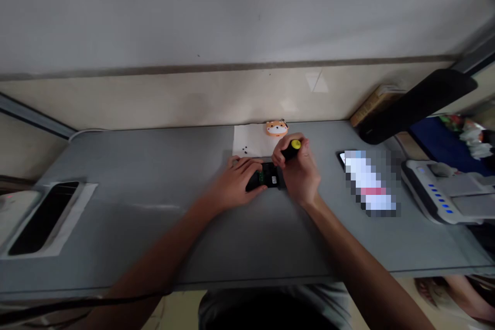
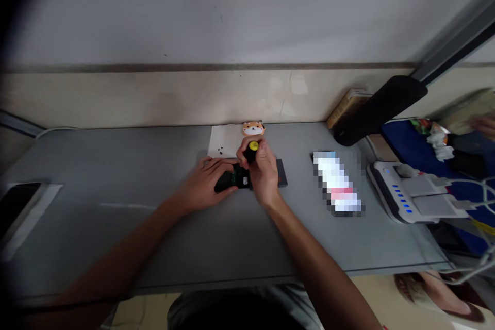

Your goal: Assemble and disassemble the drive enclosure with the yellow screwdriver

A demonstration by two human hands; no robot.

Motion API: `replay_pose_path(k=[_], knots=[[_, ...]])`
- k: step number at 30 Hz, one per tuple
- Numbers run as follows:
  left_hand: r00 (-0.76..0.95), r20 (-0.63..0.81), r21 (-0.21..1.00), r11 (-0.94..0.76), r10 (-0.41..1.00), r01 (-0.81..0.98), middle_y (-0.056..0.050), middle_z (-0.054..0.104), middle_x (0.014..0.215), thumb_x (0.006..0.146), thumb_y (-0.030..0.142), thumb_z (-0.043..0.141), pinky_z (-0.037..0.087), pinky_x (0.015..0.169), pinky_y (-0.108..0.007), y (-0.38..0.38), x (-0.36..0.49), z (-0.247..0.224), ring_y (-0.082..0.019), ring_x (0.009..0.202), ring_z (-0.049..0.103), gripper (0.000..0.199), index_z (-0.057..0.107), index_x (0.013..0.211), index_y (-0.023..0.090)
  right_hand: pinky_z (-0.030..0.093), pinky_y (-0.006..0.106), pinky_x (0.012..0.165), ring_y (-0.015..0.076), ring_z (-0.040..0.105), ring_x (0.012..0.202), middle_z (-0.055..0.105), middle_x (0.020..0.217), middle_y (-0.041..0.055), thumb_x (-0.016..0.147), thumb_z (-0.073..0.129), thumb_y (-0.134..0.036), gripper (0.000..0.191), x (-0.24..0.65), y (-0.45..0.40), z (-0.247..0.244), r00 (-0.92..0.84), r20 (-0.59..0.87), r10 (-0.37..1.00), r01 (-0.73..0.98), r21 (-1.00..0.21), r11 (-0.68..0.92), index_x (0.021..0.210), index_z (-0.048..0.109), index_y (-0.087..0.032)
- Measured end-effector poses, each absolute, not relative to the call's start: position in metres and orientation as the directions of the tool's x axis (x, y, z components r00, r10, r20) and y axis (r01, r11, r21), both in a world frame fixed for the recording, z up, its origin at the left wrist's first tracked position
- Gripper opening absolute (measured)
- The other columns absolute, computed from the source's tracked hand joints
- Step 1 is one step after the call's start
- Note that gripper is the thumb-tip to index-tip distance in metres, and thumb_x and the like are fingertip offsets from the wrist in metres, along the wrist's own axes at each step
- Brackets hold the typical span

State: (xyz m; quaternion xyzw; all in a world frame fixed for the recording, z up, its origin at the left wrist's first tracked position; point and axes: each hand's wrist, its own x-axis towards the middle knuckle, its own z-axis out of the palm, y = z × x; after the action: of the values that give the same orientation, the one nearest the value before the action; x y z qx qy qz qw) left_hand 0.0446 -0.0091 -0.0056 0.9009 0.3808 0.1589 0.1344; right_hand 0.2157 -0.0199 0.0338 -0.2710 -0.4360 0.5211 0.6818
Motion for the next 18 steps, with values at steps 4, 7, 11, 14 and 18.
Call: replay_pose_path(k=[4, 7, 11, 14, 18], knots=[[0.669, 0.188, 0.352, -0.685, 0.719, 0.637, -0.009, 0.069, 0.128, 0.101, 0.041, 0.059, 0.040, 0.113, -0.051, -0.0094, 0.0446, -0.0034, -0.030, 0.124, 0.063, 0.029, 0.057, 0.122, 0.022, 0.033, 0.030, 0.057, 0.0133, 0.037, 0.057, 0.044, 0.064, -0.0029, 0.097, 0.054, -0.062, 0.040, 0.2145, -0.0204, 0.0325, 0.047, 0.316, 0.948, -0.493, -0.818, 0.297, 0.083, 0.060, -0.025], [0.673, 0.194, 0.352, -0.691, 0.714, 0.631, -0.009, 0.069, 0.129, 0.102, 0.040, 0.057, 0.041, 0.112, -0.050, -0.0095, 0.0449, -0.0025, -0.029, 0.123, 0.063, 0.028, 0.057, 0.122, 0.021, 0.032, 0.030, 0.057, 0.0125, 0.037, 0.056, 0.044, 0.064, -0.0033, 0.097, 0.055, -0.060, 0.039, 0.2149, -0.0198, 0.0321, 0.048, 0.314, 0.948, -0.497, -0.816, 0.295, 0.083, 0.060, -0.024], [0.659, 0.163, 0.378, -0.663, 0.734, 0.646, -0.010, 0.068, 0.131, 0.098, 0.040, 0.063, 0.039, 0.114, -0.052, -0.0090, 0.0453, -0.0032, -0.030, 0.123, 0.062, 0.030, 0.057, 0.121, 0.022, 0.030, 0.030, 0.056, 0.0122, 0.036, 0.055, 0.044, 0.065, -0.0035, 0.096, 0.057, -0.061, 0.039, 0.2151, -0.0183, 0.0320, 0.072, 0.312, 0.947, -0.504, -0.808, 0.305, 0.082, 0.058, -0.024], [0.650, 0.155, 0.388, -0.651, 0.744, 0.652, -0.009, 0.069, 0.129, 0.096, 0.040, 0.065, 0.037, 0.115, -0.052, -0.0088, 0.0455, -0.0041, -0.030, 0.123, 0.062, 0.032, 0.057, 0.122, 0.022, 0.031, 0.030, 0.057, 0.0124, 0.035, 0.055, 0.043, 0.064, -0.0036, 0.096, 0.055, -0.062, 0.040, 0.2141, -0.0186, 0.0322, 0.052, 0.307, 0.950, -0.503, -0.814, 0.291, 0.082, 0.058, -0.024], [0.646, 0.164, 0.392, -0.650, 0.745, 0.651, -0.010, 0.069, 0.130, 0.096, 0.040, 0.065, 0.037, 0.115, -0.052, -0.0081, 0.0457, -0.0059, -0.030, 0.124, 0.062, 0.032, 0.057, 0.122, 0.022, 0.032, 0.030, 0.056, 0.0124, 0.035, 0.055, 0.042, 0.065, -0.0039, 0.097, 0.053, -0.064, 0.042, 0.2142, -0.0190, 0.0329, 0.056, 0.302, 0.952, -0.472, -0.832, 0.291, 0.083, 0.056, -0.025]])
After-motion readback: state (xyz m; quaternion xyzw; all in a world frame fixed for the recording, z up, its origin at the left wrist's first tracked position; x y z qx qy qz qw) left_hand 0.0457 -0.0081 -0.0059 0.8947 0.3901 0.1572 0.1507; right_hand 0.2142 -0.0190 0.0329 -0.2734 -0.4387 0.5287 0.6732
